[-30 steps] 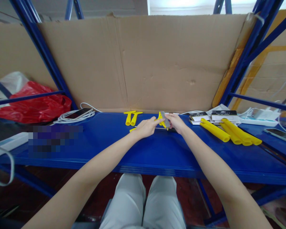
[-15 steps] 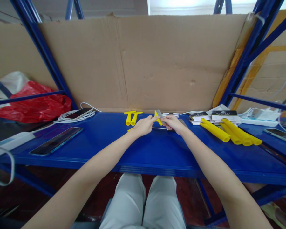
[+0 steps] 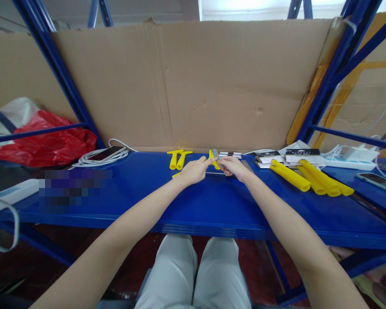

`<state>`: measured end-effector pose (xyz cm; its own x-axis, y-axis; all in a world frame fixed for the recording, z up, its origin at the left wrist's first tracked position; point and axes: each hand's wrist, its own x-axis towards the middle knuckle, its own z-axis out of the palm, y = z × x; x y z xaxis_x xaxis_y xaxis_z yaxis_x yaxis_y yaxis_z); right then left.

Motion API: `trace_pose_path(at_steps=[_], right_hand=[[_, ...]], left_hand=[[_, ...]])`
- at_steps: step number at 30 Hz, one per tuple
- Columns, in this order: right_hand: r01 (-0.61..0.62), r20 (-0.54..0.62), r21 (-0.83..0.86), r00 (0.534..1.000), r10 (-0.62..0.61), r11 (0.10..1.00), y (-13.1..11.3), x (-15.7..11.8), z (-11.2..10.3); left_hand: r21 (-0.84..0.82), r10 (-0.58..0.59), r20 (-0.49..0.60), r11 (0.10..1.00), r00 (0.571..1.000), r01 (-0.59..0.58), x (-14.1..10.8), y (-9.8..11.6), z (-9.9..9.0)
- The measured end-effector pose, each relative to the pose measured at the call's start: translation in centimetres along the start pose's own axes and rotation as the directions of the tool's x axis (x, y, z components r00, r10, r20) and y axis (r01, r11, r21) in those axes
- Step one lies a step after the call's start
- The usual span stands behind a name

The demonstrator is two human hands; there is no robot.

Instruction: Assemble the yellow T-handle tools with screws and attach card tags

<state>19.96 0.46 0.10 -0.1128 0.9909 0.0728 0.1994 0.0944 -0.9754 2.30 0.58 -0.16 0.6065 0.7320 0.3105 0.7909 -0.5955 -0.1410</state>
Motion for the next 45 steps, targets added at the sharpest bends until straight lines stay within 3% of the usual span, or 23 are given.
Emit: trace_pose_path(at_steps=[4, 7, 9, 12, 17, 21, 26, 31, 45], right_hand=[[0.007, -0.051, -0.107, 0.999, -0.013, 0.994, 0.4, 0.6, -0.4], [0.027, -0.185, -0.357, 0.978, -0.099, 0.934, 0.9, 1.3, -1.2], [0.017, -0.237, -0.587, 0.952, -0.192, 0.809, 1.2, 1.7, -1.9], [-0.031, -0.206, -0.819, 0.948, -0.243, 0.572, 1.3, 1.9, -2.2], [-0.061, -0.083, -0.960, 0.994, -0.070, 0.272, 0.5, 2.1, -1.0], [-0.044, -0.048, -0.993, 0.998, -0.040, 0.112, -0.1, 2.9, 0.2], [-0.051, -0.045, -0.993, 0.997, 0.059, 0.111, -0.5, 4.1, 0.8], [-0.055, -0.046, -0.987, 0.997, 0.062, 0.150, 0.0, 4.5, 0.6], [-0.061, -0.047, -0.985, 0.995, 0.089, 0.163, -0.6, 2.0, 0.1]], left_hand=[[0.001, -0.027, 0.011, 1.000, 1.000, 0.027, 0.0, 0.1, -0.2], [-0.004, -0.052, 0.014, 0.999, 0.999, 0.052, -0.1, -0.2, -0.3], [-0.007, -0.064, 0.018, 0.998, 0.998, 0.064, -0.1, -0.4, -0.3], [-0.010, -0.079, 0.040, 0.997, 0.996, 0.080, -0.1, -0.6, -0.3], [-0.016, -0.101, 0.067, 0.995, 0.993, 0.102, -0.2, -0.6, -0.4], [-0.024, -0.151, 0.071, 0.988, 0.986, 0.153, -0.1, -0.8, -0.4], [-0.053, -0.187, 0.062, 0.980, 0.980, 0.190, 0.0, -1.2, -0.3], [-0.045, -0.183, 0.060, 0.982, 0.981, 0.186, 0.0, -1.3, -0.3], [-0.066, -0.122, 0.060, 0.990, 0.991, 0.126, 0.0, -0.9, 0.1]])
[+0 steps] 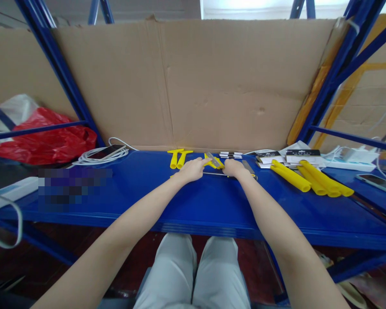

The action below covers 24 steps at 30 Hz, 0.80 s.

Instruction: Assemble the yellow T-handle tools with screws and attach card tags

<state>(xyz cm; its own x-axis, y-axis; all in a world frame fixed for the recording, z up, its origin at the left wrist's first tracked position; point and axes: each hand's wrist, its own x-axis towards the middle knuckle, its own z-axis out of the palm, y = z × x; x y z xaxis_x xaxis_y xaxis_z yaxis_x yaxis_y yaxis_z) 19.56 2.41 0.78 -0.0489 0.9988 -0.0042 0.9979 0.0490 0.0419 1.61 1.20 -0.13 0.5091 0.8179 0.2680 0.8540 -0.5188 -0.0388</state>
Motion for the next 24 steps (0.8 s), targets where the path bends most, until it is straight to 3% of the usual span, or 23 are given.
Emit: trace_pose_path(at_steps=[8, 14, 20, 24], right_hand=[[-0.013, -0.007, -0.008, 1.000, 0.013, 1.000, 0.0, -0.1, 0.1], [-0.085, -0.079, 0.023, 0.993, 0.086, 0.996, 0.6, 0.7, 0.7], [-0.115, -0.193, 0.257, 0.967, 0.167, 0.960, 2.0, 1.4, 0.9], [-0.058, -0.328, 0.525, 0.907, 0.265, 0.849, 2.7, 1.3, 0.7]], left_hand=[[-0.033, 0.012, -0.018, 0.999, 1.000, -0.012, 0.1, -0.1, 0.3], [-0.026, 0.010, -0.008, 1.000, 1.000, -0.011, 0.1, -0.1, 0.3], [-0.038, 0.004, -0.018, 0.999, 1.000, -0.004, 0.2, 0.0, 0.3], [-0.042, 0.009, -0.018, 0.999, 1.000, -0.009, 0.2, 0.0, 0.3]])
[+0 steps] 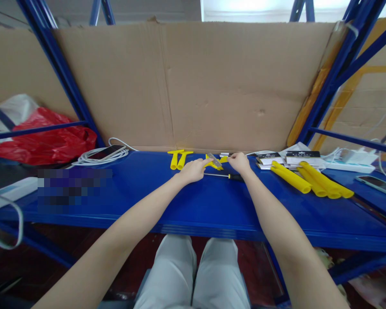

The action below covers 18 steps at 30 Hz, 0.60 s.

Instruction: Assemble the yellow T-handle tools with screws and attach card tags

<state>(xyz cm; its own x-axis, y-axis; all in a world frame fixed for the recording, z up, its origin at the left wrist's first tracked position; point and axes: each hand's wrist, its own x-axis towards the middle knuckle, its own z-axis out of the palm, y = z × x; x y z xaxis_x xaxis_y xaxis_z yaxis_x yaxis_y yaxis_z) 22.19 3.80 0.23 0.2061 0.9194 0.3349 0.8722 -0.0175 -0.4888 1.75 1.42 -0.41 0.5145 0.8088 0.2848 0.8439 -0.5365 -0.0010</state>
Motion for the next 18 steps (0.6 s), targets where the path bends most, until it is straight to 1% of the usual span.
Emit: trace_pose_path(at_steps=[3, 5, 7, 10, 11, 13, 16, 18], right_hand=[[-0.053, -0.101, 0.272, 0.991, 0.084, 0.961, 0.0, 0.1, -0.2], [-0.091, -0.132, 0.452, 0.977, 0.168, 0.887, -0.1, 0.2, -0.2], [-0.130, -0.113, 0.630, 0.960, 0.256, 0.766, -0.4, 0.3, -0.2], [-0.176, -0.022, 0.830, 0.938, 0.347, 0.529, -0.8, 0.4, -0.3], [-0.185, 0.005, 0.866, 0.933, 0.361, 0.465, -0.8, 0.4, -0.4], [-0.206, 0.052, 0.901, 0.924, 0.378, 0.381, -0.9, 0.3, -0.7], [-0.280, 0.139, 0.907, 0.904, 0.404, 0.313, -0.9, 0.2, -0.9], [-0.350, 0.225, 0.892, 0.893, 0.390, 0.286, -1.0, 0.2, -1.1]], left_hand=[[0.004, 0.002, 0.005, 1.000, 1.000, -0.002, 0.0, 0.0, 0.0], [0.006, 0.004, -0.001, 1.000, 1.000, -0.004, 0.0, 0.0, -0.1], [0.006, 0.006, -0.009, 1.000, 1.000, -0.006, 0.0, 0.0, -0.1], [0.002, 0.008, -0.009, 1.000, 1.000, -0.008, 0.0, 0.0, -0.1], [0.001, 0.008, -0.010, 1.000, 1.000, -0.008, 0.0, 0.0, 0.0], [0.002, 0.011, -0.013, 1.000, 1.000, -0.011, 0.0, 0.0, 0.0], [0.005, 0.017, -0.016, 1.000, 1.000, -0.017, 0.0, 0.1, 0.0], [0.008, 0.021, -0.013, 1.000, 1.000, -0.020, -0.1, 0.1, 0.0]])
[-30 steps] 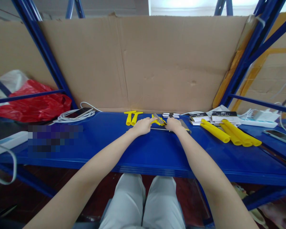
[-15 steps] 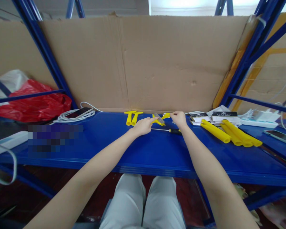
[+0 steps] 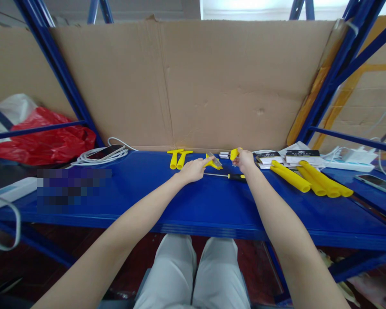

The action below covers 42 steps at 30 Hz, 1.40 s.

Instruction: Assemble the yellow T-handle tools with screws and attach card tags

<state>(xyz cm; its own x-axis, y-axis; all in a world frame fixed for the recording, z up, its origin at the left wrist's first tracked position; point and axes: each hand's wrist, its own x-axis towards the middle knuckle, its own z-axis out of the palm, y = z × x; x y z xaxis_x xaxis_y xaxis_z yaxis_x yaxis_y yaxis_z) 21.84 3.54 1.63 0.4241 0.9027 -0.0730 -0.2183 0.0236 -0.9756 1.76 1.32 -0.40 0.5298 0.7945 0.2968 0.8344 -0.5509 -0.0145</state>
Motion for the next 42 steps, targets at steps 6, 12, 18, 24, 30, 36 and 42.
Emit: trace_pose_path(at_steps=[6, 12, 18, 24, 30, 36, 42], right_hand=[[-0.106, 0.212, -0.033, 0.971, 0.110, 0.994, -0.5, -0.7, 0.2], [0.084, 0.253, -0.085, 0.966, -0.060, 0.993, -0.7, -1.5, 0.7], [0.260, 0.324, -0.309, 0.933, -0.156, 0.915, 0.4, -1.9, 1.6], [0.340, 0.334, -0.448, 0.921, -0.197, 0.827, 0.9, -2.3, 2.1], [0.368, 0.335, -0.494, 0.917, -0.219, 0.788, 0.6, -3.1, 2.3], [0.375, 0.300, -0.514, 0.921, -0.248, 0.772, 0.6, -3.7, 2.7], [0.374, 0.298, -0.504, 0.921, -0.249, 0.778, 0.7, -3.5, 2.8]], left_hand=[[0.019, -0.003, 0.003, 1.000, 1.000, 0.003, 0.0, -0.1, 0.2], [0.002, -0.005, 0.006, 1.000, 1.000, 0.005, 0.1, 0.0, 0.2], [0.003, -0.025, 0.017, 1.000, 1.000, 0.025, 0.1, 0.2, 0.2], [-0.014, -0.017, 0.017, 1.000, 1.000, 0.017, 0.1, 0.5, 0.1], [-0.025, -0.012, 0.005, 1.000, 1.000, 0.012, 0.0, 0.6, -0.1], [-0.035, -0.005, 0.006, 0.999, 1.000, 0.006, -0.1, 0.7, -0.3], [-0.033, -0.008, 0.007, 0.999, 1.000, 0.008, -0.2, 0.8, -0.5]])
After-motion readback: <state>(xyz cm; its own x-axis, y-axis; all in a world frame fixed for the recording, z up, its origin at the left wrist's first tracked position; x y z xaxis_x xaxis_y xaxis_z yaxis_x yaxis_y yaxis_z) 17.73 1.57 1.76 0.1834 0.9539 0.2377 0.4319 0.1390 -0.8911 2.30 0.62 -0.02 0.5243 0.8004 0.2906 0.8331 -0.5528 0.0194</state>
